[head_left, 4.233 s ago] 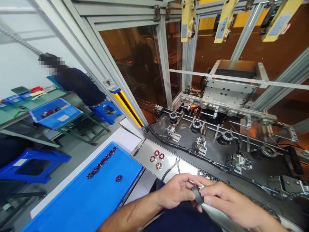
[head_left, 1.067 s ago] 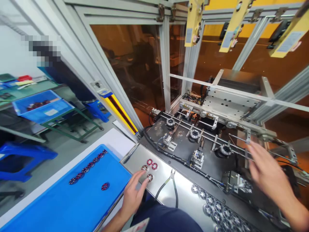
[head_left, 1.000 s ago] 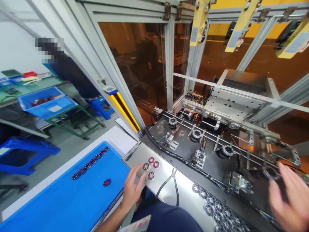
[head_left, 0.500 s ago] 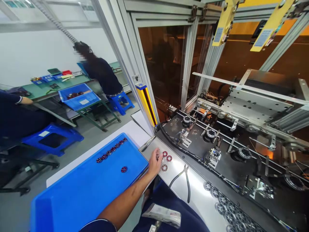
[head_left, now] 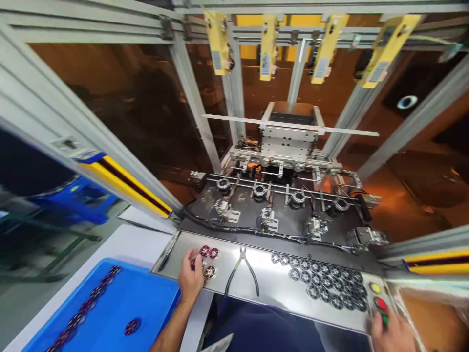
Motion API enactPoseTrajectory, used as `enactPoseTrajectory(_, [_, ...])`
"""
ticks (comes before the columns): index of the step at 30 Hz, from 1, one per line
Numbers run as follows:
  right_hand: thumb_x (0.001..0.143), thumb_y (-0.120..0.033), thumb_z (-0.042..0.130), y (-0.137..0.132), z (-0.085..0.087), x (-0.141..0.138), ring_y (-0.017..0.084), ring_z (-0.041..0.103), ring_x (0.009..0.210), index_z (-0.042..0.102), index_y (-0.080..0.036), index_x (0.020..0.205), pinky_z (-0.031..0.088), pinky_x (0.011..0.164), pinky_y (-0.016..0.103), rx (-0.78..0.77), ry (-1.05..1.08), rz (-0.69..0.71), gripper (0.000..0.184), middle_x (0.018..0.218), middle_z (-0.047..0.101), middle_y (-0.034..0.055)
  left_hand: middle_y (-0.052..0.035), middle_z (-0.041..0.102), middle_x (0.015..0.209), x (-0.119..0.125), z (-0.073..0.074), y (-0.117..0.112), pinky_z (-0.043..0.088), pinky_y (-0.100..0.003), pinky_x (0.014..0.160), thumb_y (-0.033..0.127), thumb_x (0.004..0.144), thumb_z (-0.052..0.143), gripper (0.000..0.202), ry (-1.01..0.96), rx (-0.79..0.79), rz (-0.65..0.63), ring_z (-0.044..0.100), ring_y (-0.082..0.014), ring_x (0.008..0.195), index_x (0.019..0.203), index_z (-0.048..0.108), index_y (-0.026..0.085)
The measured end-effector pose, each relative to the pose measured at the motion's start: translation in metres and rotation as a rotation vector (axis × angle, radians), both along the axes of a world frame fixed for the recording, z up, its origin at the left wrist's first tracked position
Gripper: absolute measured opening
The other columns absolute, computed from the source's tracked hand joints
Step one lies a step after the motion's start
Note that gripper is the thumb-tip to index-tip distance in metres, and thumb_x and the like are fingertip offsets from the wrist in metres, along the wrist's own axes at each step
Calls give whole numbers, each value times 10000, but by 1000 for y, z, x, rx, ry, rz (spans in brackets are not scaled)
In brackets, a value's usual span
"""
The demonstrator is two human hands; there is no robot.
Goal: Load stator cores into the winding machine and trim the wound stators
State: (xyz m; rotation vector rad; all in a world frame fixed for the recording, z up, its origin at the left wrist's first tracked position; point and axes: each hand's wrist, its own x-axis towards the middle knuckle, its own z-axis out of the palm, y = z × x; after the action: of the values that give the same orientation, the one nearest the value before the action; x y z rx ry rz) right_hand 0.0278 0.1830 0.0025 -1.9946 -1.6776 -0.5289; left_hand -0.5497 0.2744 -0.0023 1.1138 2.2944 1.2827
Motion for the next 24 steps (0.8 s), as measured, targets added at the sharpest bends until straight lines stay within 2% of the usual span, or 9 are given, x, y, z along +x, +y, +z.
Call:
enactPoseTrajectory(3, [969,-451,373,-3,-18,5,355,609,886,679,-24,1113,531,763,487,55,-53,-61,545,942,619,226,-187,724,1178,-1,0,1,523,-500,1021,579,866,456,629,23,-25,-32,692,-333,1104,1285,566,123])
enactPoseTrajectory(7, [1003,-484,328,2,-32,8,351,624,976,678,-12,1123,532,875,478,60,-71,-54,600,1028,651,244,-171,733,1160,0,0,0,522,-481,1017,571,878,445,606,77,-48,-24,692,-327,1106,1288,567,141])
enactPoseTrajectory(14, [1010,-479,376,-1,-28,9,337,645,903,698,-40,1106,526,832,468,75,-57,3,553,1014,686,221,-158,745,1145,-1,-6,0,533,-434,1005,569,886,429,593,141,-57,-10,703,-305,1111,1277,575,147])
enactPoseTrajectory(19, [1017,-552,313,4,-26,6,358,638,901,695,-42,1086,515,821,507,86,-16,24,641,1006,679,237,-135,755,1094,-2,-2,3,557,-398,945,561,866,433,560,172,-55,6,716,-284,1048,1225,601,166])
enactPoseTrajectory(22, [1030,-557,295,1,-28,1,340,641,961,682,-85,1132,530,866,511,68,7,-29,619,1059,670,209,-143,745,1032,-4,0,2,553,-442,928,571,825,444,549,169,-51,-7,698,-319,1019,1159,622,174])
enactPoseTrajectory(24, [1048,-514,322,-1,-31,-2,305,644,1014,664,-133,1184,545,893,494,47,15,-69,530,1120,666,174,-145,731,990,-11,-9,2,547,-495,910,578,808,461,553,161,-47,-9,685,-347,973,1163,618,185])
